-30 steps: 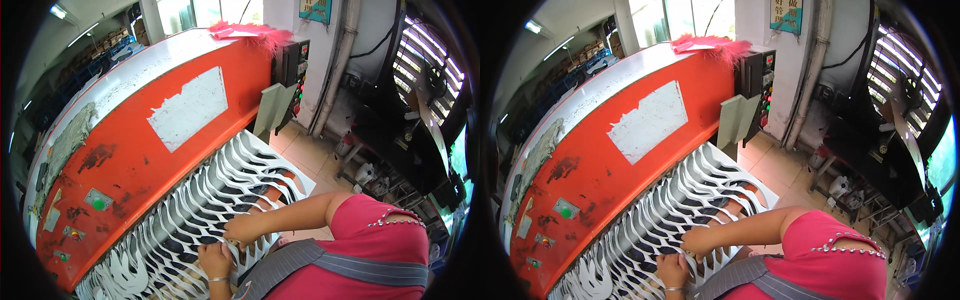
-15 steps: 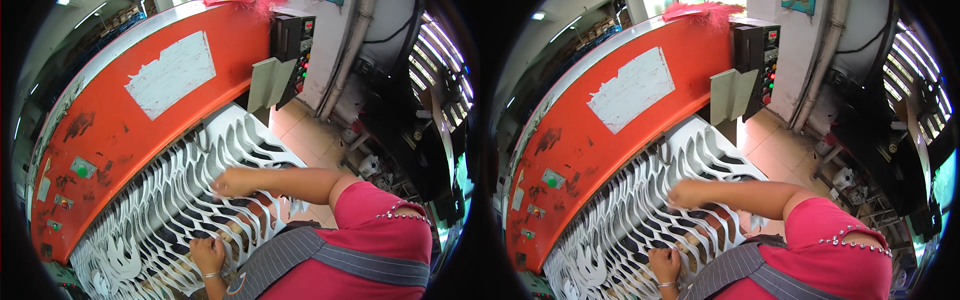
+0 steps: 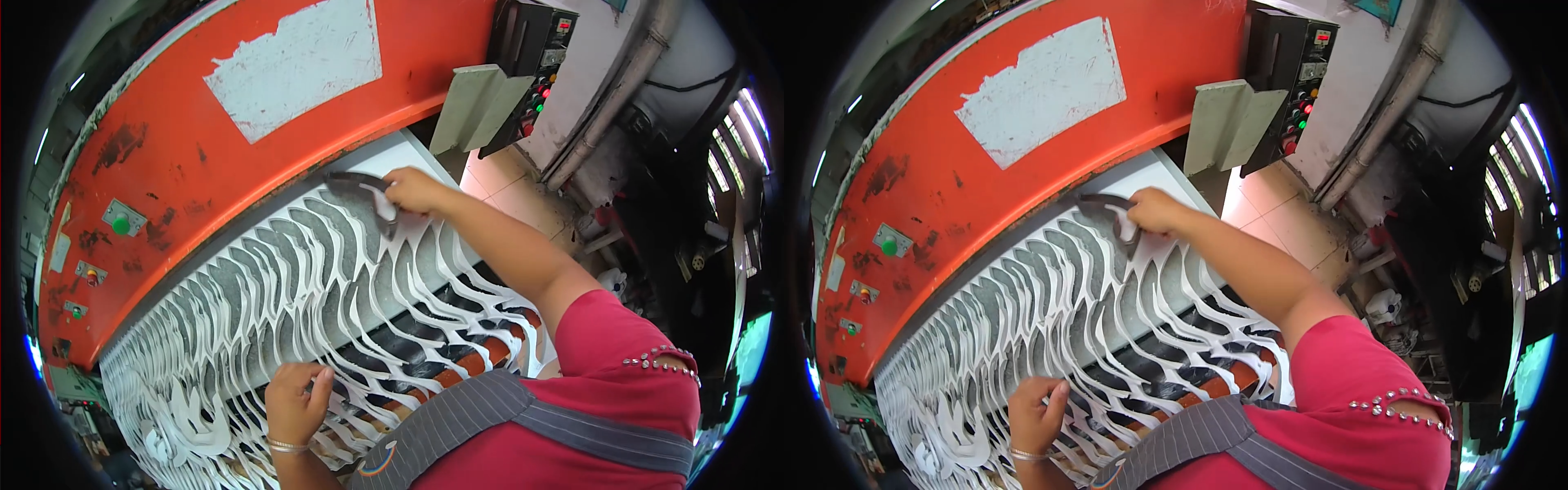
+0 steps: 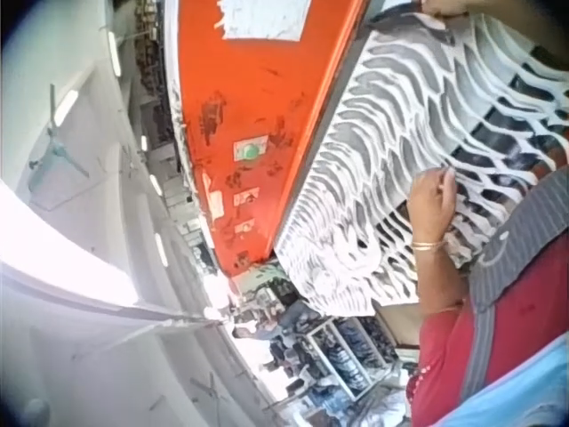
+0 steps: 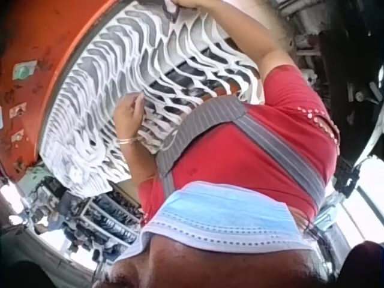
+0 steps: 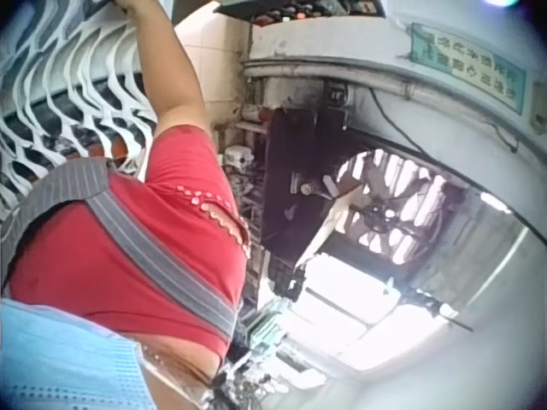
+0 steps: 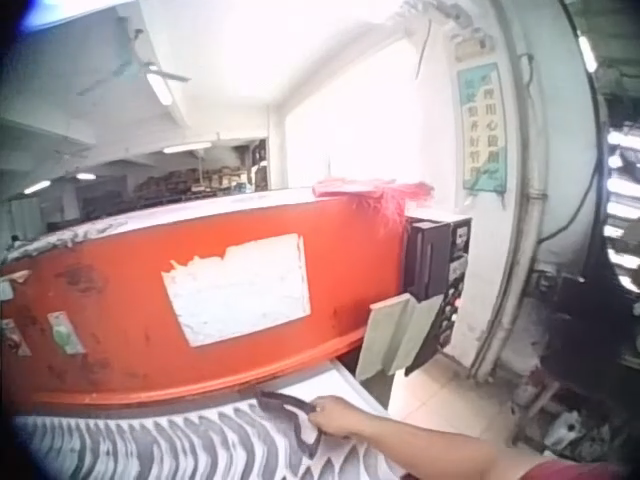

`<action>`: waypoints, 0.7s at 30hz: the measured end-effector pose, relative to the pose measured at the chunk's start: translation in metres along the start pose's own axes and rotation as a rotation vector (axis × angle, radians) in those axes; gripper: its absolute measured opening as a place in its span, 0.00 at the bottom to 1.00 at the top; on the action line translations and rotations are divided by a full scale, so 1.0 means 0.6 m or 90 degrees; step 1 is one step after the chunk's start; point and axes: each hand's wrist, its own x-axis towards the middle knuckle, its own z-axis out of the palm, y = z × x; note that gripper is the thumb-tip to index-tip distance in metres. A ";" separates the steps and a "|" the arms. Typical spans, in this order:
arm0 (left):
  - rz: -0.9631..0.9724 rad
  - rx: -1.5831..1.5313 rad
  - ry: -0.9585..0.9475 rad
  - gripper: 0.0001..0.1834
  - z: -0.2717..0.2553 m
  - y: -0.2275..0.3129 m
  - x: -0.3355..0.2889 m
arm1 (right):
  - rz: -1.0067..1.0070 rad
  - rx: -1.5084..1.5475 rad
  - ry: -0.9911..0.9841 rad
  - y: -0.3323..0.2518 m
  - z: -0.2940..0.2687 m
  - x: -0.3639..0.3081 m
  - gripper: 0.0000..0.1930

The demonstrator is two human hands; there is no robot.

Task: Sorting and organizing white shoe components on a machine and into bags.

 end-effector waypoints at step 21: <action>0.280 0.043 0.131 0.05 0.267 -0.014 0.113 | -0.215 -0.241 1.012 0.249 -0.566 0.034 0.24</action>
